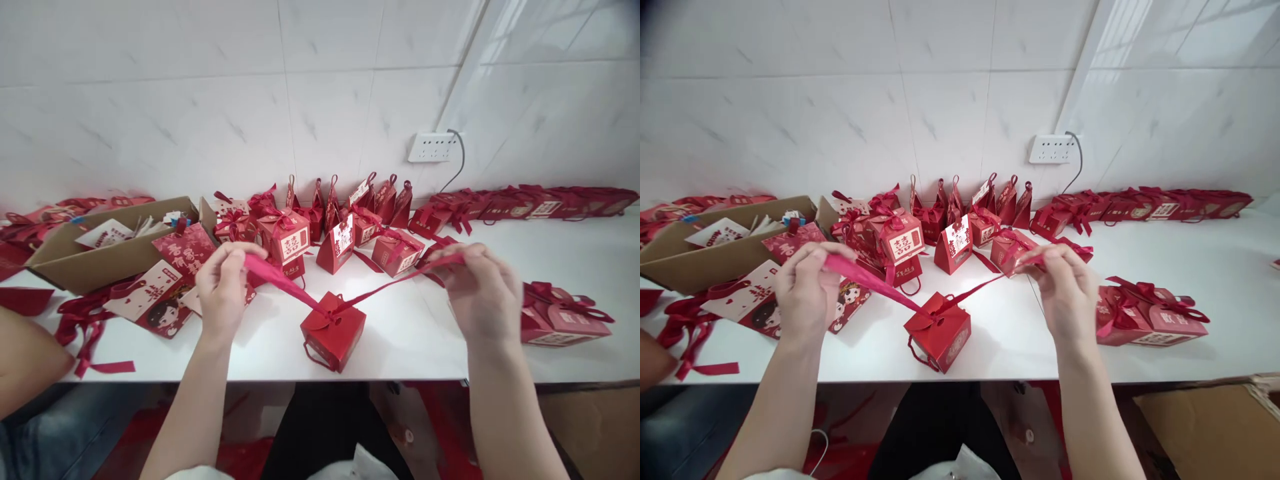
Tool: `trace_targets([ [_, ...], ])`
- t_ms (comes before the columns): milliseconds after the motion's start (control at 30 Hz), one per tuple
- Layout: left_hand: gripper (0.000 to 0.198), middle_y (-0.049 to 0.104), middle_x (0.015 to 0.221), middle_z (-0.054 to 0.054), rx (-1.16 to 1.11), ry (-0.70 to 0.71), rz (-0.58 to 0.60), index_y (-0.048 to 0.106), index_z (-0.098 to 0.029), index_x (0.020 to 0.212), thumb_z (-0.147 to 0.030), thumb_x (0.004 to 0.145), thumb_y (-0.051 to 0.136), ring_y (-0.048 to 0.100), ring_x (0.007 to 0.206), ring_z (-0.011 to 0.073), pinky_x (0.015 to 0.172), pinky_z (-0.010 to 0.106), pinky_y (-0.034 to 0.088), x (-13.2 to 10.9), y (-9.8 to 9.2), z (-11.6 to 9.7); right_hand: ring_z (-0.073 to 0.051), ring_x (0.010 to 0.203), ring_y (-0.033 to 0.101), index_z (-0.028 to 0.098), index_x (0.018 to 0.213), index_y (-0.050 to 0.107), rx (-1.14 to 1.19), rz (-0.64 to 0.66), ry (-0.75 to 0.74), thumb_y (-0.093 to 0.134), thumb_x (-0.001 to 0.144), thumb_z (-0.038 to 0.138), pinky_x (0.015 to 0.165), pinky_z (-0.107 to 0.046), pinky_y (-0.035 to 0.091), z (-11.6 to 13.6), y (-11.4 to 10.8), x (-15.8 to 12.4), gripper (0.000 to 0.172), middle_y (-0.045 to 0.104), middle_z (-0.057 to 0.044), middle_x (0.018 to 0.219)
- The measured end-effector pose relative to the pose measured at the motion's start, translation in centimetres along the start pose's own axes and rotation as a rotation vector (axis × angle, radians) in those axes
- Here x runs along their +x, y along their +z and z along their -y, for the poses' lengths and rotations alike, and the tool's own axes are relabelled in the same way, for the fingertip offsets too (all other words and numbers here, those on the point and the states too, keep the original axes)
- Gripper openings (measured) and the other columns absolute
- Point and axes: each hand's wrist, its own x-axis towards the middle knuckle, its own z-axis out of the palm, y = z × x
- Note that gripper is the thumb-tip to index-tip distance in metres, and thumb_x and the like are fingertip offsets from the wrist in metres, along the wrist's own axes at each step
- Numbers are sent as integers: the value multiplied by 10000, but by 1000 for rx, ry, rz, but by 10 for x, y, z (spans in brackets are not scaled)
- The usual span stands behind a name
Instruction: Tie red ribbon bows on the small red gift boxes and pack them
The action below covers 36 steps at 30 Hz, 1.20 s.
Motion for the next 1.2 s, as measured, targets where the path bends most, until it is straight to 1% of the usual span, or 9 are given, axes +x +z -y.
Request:
trace_targets([
  [100, 252, 639, 728, 33, -347, -82, 200, 435, -185, 576, -275, 799, 510, 590, 710, 158, 653, 288, 477, 19, 24, -18, -133, 725, 645, 186, 685, 627, -105, 264, 15, 608, 805, 271, 659, -284, 548, 8, 34, 18, 148, 678, -18, 837],
  [200, 265, 606, 673, 12, -481, -124, 338, 437, -180, 564, -254, 806, 516, 570, 673, 138, 648, 275, 460, 30, 42, -31, -134, 708, 650, 175, 713, 627, -184, 429, 14, 592, 835, 309, 675, -287, 551, 17, 65, 28, 184, 680, -24, 784],
  [400, 264, 509, 605, -20, -539, -117, 411, 445, -172, 557, -233, 798, 534, 511, 588, 103, 577, 243, 401, 39, 49, -49, -125, 566, 613, 168, 658, 619, -267, 448, -61, 645, 794, 387, 559, -261, 529, 38, 95, 30, 259, 631, -2, 611],
  [567, 361, 426, 487, -36, -560, -72, 389, 377, -188, 506, -345, 793, 529, 426, 472, 98, 547, 262, 395, 45, 26, -45, -153, 661, 644, 183, 702, 638, -349, 379, -168, 647, 792, 413, 624, -294, 551, 41, 89, 34, 247, 669, -28, 719],
  [700, 386, 571, 606, 17, -211, -28, 309, 433, -200, 538, -455, 827, 436, 542, 632, 158, 664, 307, 444, 32, 2, -8, -217, 1015, 603, 205, 880, 664, -651, 324, -340, 636, 804, 341, 805, -350, 526, 18, 65, 27, 158, 635, -80, 1087],
  [767, 243, 620, 738, 21, 125, -62, 471, 551, -193, 661, -368, 817, 489, 570, 726, 169, 708, 310, 451, 15, -1, 13, -206, 934, 617, 205, 837, 660, -809, 393, -333, 603, 825, 294, 761, -336, 521, 0, 55, 11, 107, 652, -71, 983],
  [867, 162, 628, 891, 35, 465, -22, 837, 618, -198, 849, -222, 828, 459, 578, 861, 185, 803, 335, 453, -13, 6, 36, -174, 712, 618, 197, 754, 660, -969, 668, -146, 572, 839, 217, 646, -301, 506, -28, 49, -24, 124, 648, -41, 769],
  [1000, 231, 599, 976, 37, 587, 146, 945, 615, -200, 888, -140, 850, 395, 535, 983, 184, 905, 351, 418, -28, 19, 51, -221, 779, 616, 174, 785, 675, -1162, 733, -59, 581, 823, 186, 715, -352, 504, -60, 55, -66, 102, 631, -85, 816],
  [1200, 140, 521, 880, 11, 602, 108, 1028, 589, -185, 788, -165, 837, 460, 554, 802, 144, 754, 276, 445, -33, 18, 52, -251, 837, 592, 182, 811, 659, -1256, 746, -54, 550, 843, 196, 748, -396, 457, -75, 65, -78, 114, 623, -104, 869],
])
